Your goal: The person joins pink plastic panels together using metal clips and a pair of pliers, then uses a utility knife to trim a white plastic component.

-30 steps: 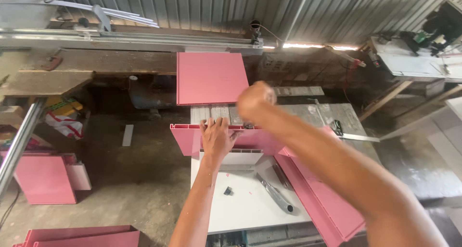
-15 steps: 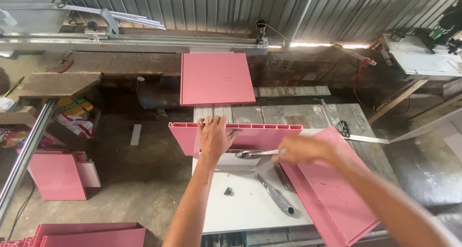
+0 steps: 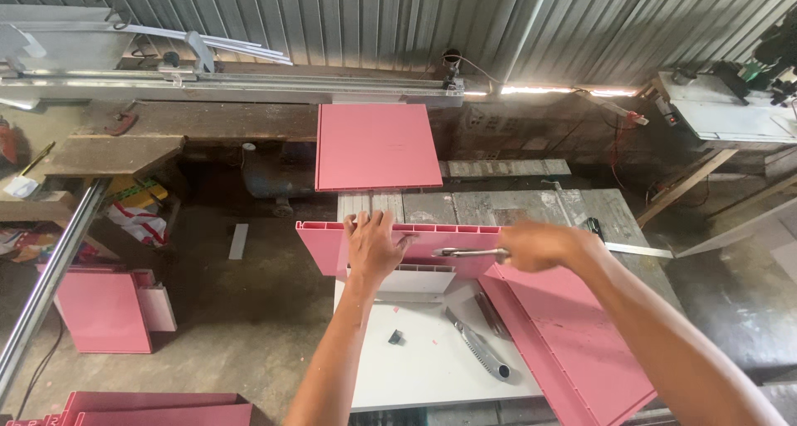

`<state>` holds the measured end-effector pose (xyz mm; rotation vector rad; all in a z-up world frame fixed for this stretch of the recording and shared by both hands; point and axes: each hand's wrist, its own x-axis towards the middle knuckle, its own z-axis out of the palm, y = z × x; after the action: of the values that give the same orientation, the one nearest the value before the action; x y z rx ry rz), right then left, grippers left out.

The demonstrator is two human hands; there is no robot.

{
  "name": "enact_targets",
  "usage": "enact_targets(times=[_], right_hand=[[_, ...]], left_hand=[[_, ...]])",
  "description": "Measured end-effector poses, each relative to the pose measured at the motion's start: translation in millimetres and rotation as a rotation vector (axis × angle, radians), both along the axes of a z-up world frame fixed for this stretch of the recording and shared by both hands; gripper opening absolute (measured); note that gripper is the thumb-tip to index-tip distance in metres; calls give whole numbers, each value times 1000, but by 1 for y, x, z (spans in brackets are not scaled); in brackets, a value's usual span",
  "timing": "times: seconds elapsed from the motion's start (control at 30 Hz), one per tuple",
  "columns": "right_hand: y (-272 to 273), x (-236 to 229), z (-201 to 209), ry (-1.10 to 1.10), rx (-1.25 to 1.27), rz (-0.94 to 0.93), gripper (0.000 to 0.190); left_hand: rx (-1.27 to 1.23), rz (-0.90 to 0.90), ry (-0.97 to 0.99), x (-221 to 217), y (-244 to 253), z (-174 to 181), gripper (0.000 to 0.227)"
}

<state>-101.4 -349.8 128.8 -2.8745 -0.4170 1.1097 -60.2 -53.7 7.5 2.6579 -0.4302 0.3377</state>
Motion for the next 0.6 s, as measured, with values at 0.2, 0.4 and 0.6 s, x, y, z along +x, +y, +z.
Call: enact_targets(times=[0.2,0.4,0.6], right_hand=[[29,24,18,-101,-308,106,20],[53,31,34,-111,-353,78,20],[59,26,27,-52,-245,14,20]], left_hand=[[-66,17,-68,-7,-2,-11,48],[-57,-15,-15,-17,2,11,49],[-62,-99,27,-14,9,11,53]])
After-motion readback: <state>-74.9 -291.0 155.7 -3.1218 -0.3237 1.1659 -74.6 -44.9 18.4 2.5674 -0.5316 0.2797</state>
